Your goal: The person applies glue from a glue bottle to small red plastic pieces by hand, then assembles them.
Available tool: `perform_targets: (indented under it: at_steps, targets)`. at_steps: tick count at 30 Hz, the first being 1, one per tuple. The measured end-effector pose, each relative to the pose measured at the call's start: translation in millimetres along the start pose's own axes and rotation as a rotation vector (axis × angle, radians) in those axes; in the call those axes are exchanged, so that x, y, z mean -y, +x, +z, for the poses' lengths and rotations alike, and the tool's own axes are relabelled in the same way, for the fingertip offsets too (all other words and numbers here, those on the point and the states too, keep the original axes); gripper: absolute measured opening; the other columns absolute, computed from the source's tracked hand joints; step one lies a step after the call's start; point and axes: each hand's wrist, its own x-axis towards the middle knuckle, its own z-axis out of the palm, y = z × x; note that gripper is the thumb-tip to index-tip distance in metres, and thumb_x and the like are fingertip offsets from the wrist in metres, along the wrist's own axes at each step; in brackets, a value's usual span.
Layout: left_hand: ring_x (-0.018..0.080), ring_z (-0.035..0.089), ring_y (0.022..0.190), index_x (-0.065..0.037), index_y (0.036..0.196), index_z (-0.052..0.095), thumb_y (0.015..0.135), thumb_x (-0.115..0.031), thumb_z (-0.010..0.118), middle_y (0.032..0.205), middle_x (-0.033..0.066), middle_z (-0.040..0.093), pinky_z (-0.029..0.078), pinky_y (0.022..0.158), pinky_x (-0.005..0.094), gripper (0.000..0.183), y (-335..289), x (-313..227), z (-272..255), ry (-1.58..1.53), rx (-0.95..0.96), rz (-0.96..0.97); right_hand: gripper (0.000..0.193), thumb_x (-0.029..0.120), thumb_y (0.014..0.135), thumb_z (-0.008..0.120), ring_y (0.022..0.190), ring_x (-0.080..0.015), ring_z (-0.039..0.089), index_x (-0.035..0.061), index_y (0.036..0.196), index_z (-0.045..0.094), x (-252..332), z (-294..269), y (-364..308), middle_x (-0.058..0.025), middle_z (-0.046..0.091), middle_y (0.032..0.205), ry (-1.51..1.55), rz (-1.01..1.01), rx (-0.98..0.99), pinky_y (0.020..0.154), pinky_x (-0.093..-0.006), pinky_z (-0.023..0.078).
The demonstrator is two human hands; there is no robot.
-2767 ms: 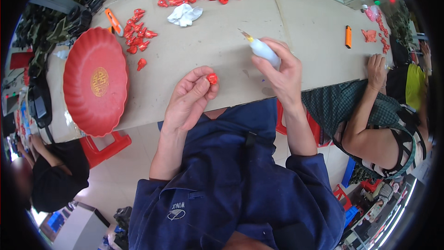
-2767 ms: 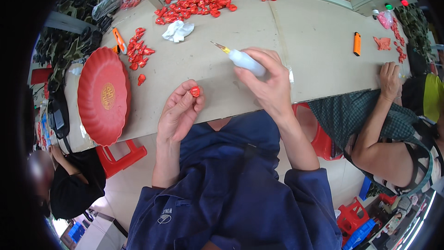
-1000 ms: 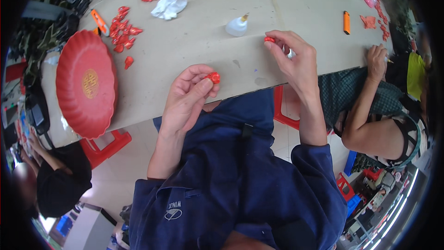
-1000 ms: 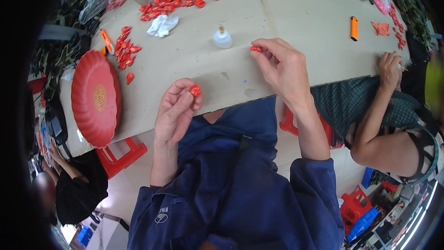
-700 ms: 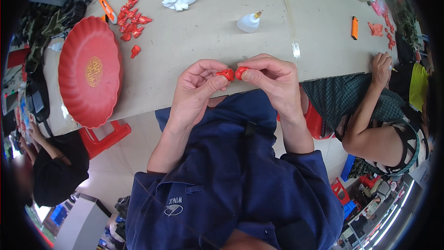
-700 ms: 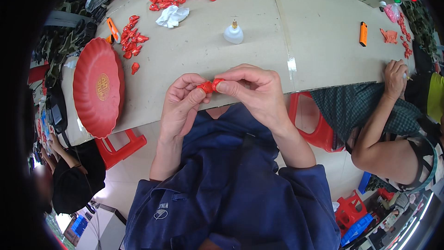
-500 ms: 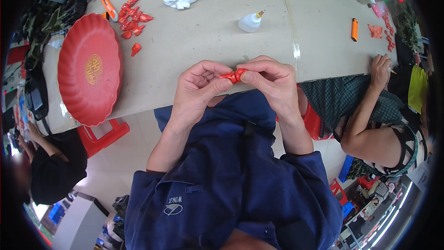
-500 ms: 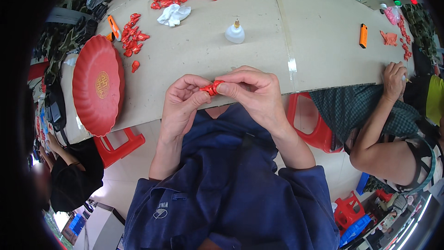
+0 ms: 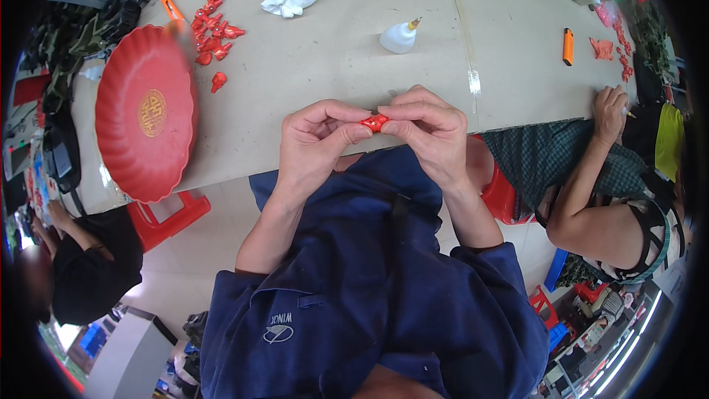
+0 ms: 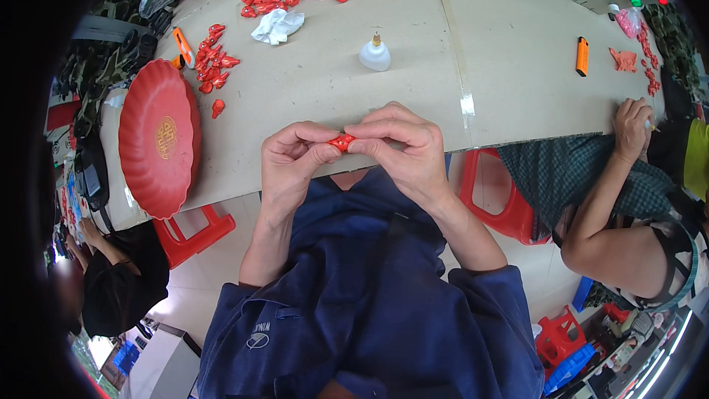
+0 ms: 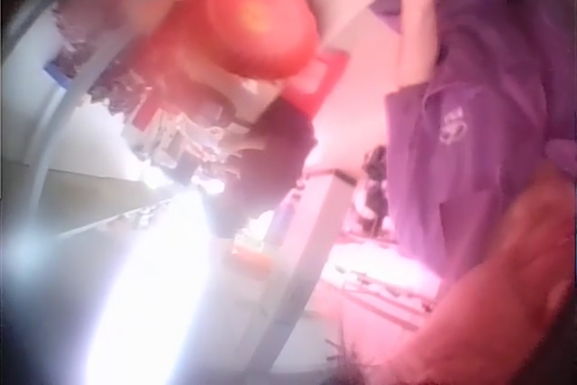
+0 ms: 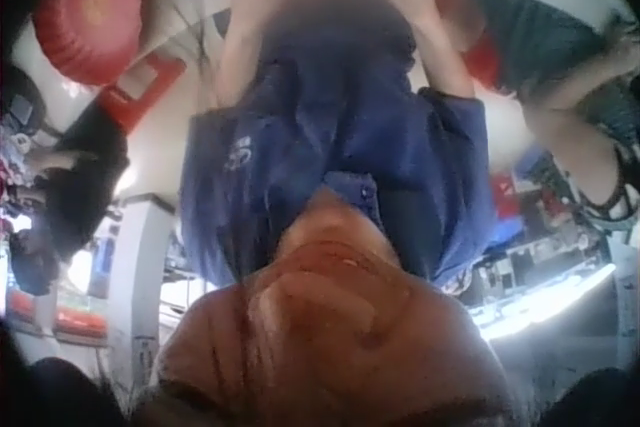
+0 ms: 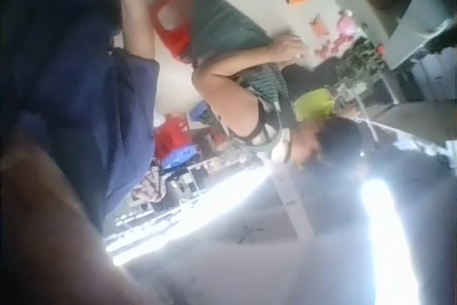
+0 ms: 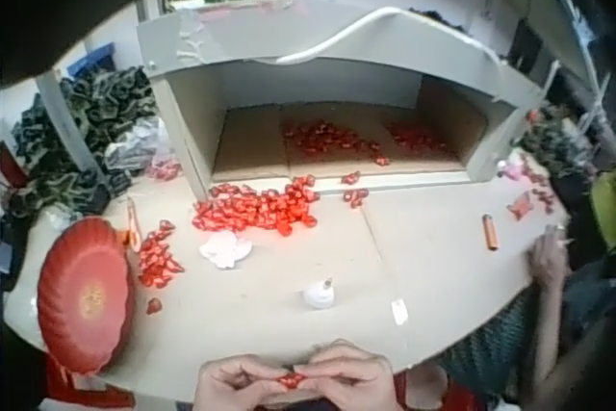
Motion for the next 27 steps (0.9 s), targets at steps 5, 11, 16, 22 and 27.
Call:
perform_targets:
  at_steps: [5,11,16,22,27]
  targets:
    - [0.0046,0.058,0.068,0.001,0.087,0.063,0.078,0.003,0.064,0.079,0.0051,0.065,0.046,0.052,0.0156,0.009,0,3,-1,0.005,-0.012,0.013,0.016,0.001,0.068,0.071,0.071,-0.0130,0.054,0.0040,0.084,0.070,-10,0,1,-0.0044,0.062,0.073,-0.118,-0.122,-0.007,0.062,-0.0240,0.042]
    - [0.0047,0.058,0.068,0.001,0.088,0.063,0.078,0.002,0.064,0.079,0.0053,0.065,0.046,0.053,0.0154,0.010,0,6,-1,0.035,-0.041,0.064,0.016,0.001,0.067,0.072,0.071,-0.0138,0.054,0.0040,0.083,0.070,-13,4,2,-0.0046,0.062,0.072,-0.122,-0.150,-0.047,0.061,-0.0243,0.042]
    - [0.0047,0.058,0.069,0.002,0.088,0.063,0.078,0.002,0.064,0.079,0.0054,0.065,0.045,0.053,0.0151,0.010,-1,8,1,0.005,-0.066,0.063,0.017,-0.001,0.066,0.071,0.072,-0.0141,0.054,0.0034,0.083,0.070,-12,6,2,-0.0053,0.063,0.073,-0.089,-0.141,-0.067,0.062,-0.0244,0.042]
    - [0.0044,0.058,0.068,0.002,0.090,0.063,0.079,0.001,0.063,0.080,0.0054,0.065,0.044,0.052,0.0148,0.011,-1,11,1,0.010,-0.085,0.107,0.016,-0.001,0.067,0.071,0.073,-0.0146,0.055,0.0029,0.083,0.069,-13,9,2,-0.0057,0.064,0.074,-0.081,-0.145,-0.088,0.063,-0.0249,0.043]
    - [0.0049,0.058,0.068,0.002,0.090,0.063,0.080,0.001,0.063,0.080,0.0052,0.065,0.046,0.055,0.0157,0.011,-1,11,2,0.009,-0.101,0.095,0.016,0.001,0.068,0.072,0.074,-0.0148,0.056,0.0029,0.083,0.069,-13,10,2,-0.0059,0.064,0.075,-0.079,-0.139,-0.108,0.064,-0.0256,0.044]
